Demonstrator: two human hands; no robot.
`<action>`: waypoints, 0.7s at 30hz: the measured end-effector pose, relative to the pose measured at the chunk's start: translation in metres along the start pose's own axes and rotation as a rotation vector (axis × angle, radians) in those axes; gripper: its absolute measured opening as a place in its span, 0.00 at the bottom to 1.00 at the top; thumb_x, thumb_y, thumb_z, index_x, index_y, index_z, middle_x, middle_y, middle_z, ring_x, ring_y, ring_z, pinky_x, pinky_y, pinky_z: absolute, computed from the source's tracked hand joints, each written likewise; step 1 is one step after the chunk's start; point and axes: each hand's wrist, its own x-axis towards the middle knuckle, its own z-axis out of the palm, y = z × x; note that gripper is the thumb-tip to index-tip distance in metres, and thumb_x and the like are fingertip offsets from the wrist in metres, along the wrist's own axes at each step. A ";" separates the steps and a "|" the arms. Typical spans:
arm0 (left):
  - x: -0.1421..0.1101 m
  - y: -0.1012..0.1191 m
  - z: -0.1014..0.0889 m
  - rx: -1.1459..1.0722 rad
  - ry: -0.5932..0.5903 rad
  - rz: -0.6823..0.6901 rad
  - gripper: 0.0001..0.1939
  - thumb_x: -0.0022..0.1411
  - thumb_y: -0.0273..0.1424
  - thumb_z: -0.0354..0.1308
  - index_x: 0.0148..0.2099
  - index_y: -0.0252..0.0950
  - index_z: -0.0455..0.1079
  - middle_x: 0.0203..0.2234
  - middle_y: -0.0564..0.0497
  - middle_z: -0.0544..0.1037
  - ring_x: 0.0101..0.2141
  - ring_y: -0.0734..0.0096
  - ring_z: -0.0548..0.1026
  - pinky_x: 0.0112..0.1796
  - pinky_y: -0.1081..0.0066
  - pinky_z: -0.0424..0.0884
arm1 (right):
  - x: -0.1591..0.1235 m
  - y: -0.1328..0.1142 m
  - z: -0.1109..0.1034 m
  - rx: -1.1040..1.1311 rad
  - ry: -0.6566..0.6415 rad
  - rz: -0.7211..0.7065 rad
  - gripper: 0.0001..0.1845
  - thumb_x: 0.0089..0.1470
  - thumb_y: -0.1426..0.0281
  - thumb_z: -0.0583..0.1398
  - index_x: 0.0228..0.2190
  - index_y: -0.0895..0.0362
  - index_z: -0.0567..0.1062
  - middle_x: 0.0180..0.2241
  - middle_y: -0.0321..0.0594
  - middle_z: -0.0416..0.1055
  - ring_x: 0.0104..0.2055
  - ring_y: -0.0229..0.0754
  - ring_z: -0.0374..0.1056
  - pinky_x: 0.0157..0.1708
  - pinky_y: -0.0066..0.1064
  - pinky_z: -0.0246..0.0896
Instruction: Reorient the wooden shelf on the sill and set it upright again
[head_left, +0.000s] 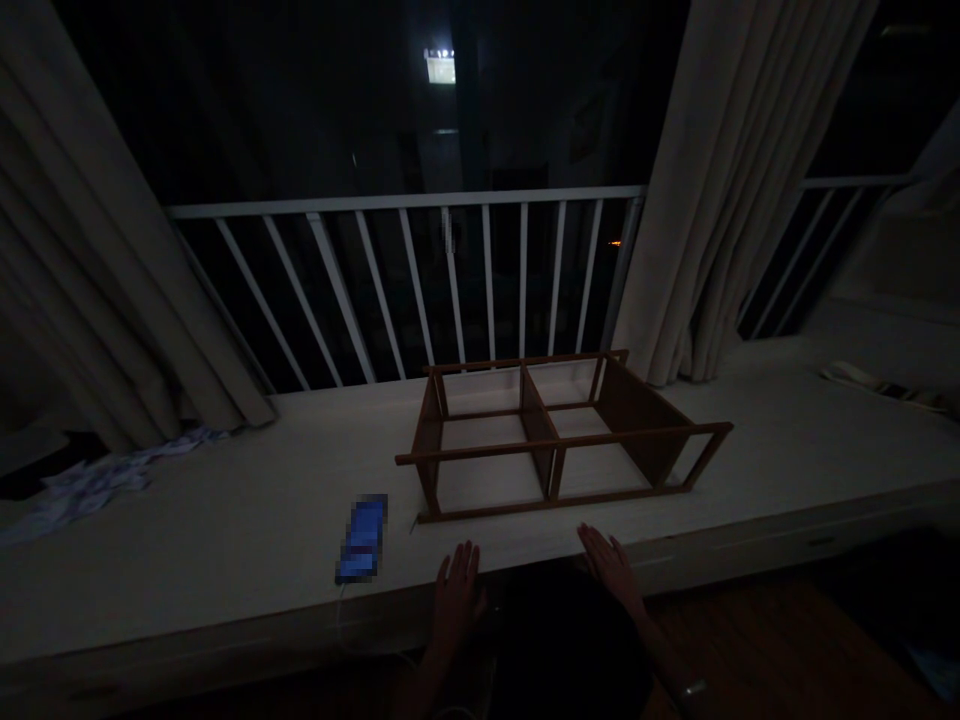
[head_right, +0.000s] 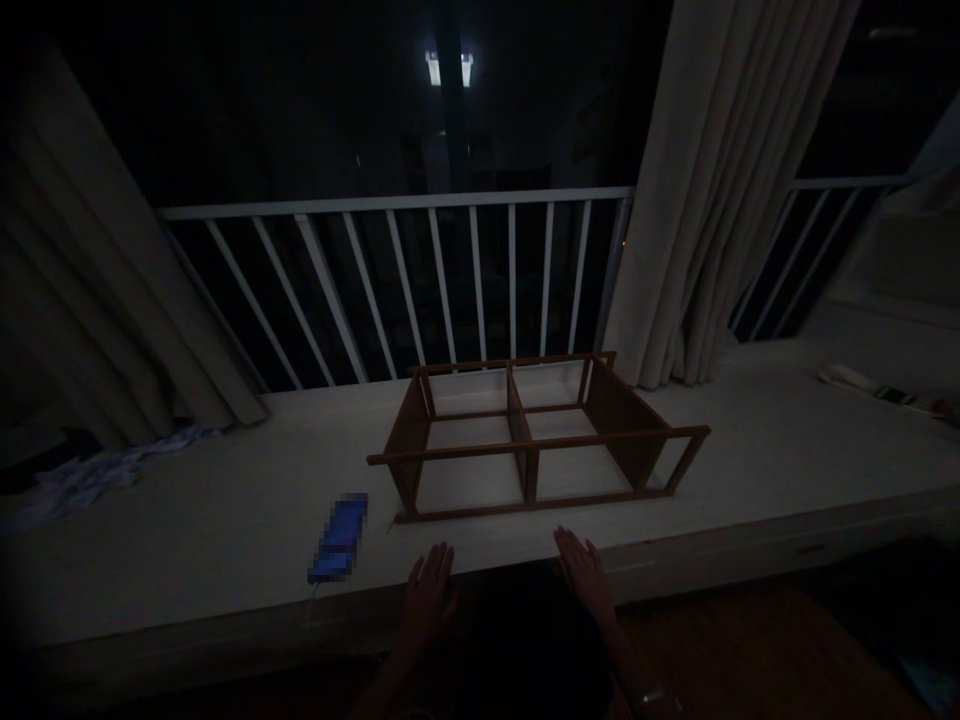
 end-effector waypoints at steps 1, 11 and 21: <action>0.000 0.000 0.000 0.001 0.000 0.002 0.31 0.53 0.28 0.46 0.60 0.38 0.46 0.58 0.48 0.52 0.57 0.64 0.49 0.54 0.59 0.51 | 0.000 0.000 0.000 0.001 0.001 -0.002 0.29 0.54 0.72 0.45 0.57 0.47 0.45 0.51 0.35 0.60 0.52 0.37 0.59 0.54 0.35 0.42; 0.000 0.000 0.003 -0.016 0.008 -0.003 0.31 0.54 0.29 0.46 0.60 0.39 0.46 0.58 0.49 0.52 0.57 0.64 0.50 0.54 0.60 0.51 | -0.001 0.002 0.004 0.012 0.018 0.003 0.29 0.54 0.72 0.44 0.57 0.47 0.45 0.51 0.35 0.61 0.51 0.38 0.59 0.53 0.35 0.43; 0.002 0.002 -0.005 -0.035 0.005 -0.019 0.31 0.54 0.30 0.47 0.60 0.39 0.47 0.58 0.49 0.53 0.57 0.63 0.50 0.54 0.59 0.51 | -0.004 0.003 0.009 0.002 -0.010 0.012 0.29 0.54 0.71 0.43 0.57 0.47 0.45 0.52 0.34 0.60 0.52 0.38 0.59 0.53 0.36 0.43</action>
